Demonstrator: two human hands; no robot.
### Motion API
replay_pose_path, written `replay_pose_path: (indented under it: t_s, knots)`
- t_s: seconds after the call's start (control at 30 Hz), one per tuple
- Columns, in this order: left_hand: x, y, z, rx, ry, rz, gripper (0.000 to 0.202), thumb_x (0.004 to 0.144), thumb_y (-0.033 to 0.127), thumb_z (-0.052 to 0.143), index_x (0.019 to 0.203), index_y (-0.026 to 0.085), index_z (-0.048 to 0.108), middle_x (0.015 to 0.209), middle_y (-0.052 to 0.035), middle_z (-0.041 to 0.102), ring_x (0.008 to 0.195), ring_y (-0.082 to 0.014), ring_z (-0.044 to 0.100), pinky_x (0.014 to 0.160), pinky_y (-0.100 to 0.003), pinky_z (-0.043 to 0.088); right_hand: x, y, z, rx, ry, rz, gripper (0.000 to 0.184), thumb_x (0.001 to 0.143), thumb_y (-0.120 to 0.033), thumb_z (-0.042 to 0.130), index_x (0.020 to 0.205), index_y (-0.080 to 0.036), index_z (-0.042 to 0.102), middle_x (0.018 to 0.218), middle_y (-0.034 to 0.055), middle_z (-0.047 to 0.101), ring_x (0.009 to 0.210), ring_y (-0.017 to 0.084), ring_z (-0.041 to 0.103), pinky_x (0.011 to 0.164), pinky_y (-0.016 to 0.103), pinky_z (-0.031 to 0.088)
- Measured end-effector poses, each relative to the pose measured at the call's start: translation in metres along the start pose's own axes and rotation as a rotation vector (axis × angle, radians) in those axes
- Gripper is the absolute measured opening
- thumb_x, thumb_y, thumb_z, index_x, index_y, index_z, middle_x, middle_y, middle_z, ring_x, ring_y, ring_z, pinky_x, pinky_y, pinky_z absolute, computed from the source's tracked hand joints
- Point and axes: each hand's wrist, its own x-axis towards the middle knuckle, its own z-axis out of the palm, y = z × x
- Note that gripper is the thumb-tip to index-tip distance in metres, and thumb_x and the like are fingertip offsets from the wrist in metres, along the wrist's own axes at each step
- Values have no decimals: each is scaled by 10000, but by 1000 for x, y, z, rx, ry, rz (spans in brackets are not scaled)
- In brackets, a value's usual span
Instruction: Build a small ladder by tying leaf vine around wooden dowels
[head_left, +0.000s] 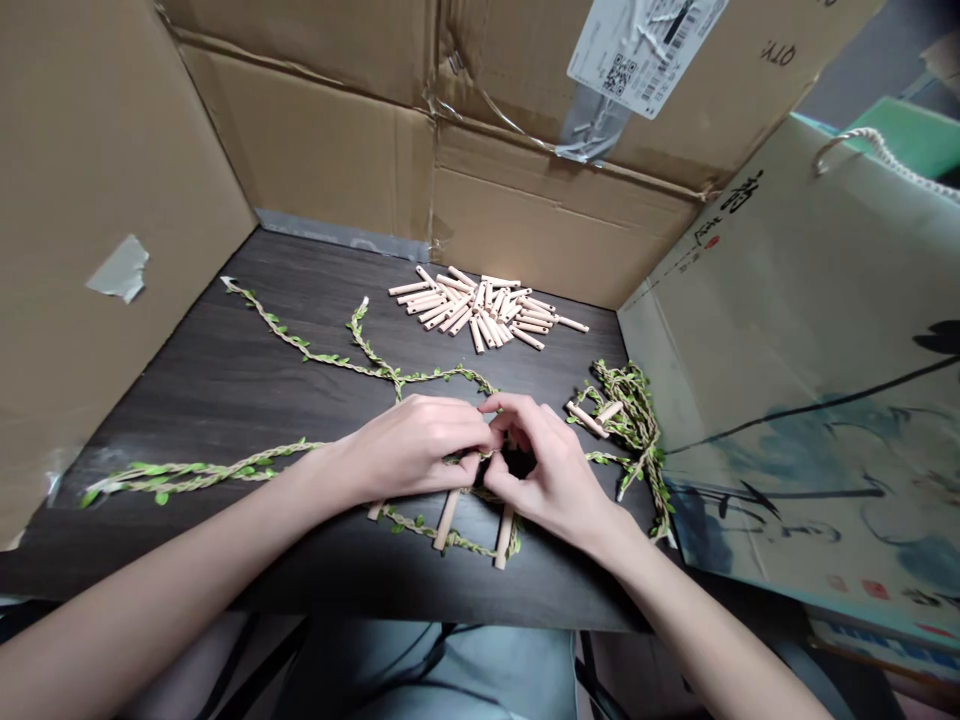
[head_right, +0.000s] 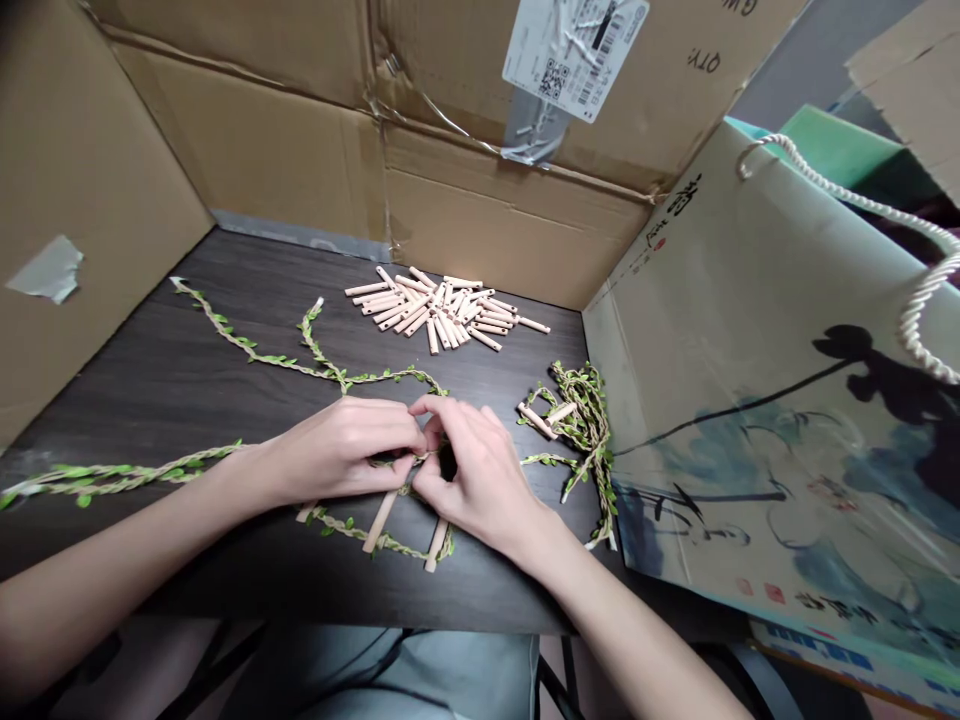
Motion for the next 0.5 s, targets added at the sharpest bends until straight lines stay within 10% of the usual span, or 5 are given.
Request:
replay_pose_path:
  t_s: [0.3,0.5]
  knots:
    - [2,-1,-5,-71,52,-49,127,781,51,562,793,172,598,707,15,574,624,-120,491,622,-228,386,3,9,10,615,105,338,421,754,-165,608,1147,-232,474,814,-62,591,572,96,366,555,237,335]
    - [-1,-2,-6,-4,31,-24,153,857,50,546,850,167,645,789,-23,656,713,-148,574,709,-241,438,4,6,-2,143,27,97,233,818,-122,597,1029,-201,658,893,12,626,796,162,562,745,313,413]
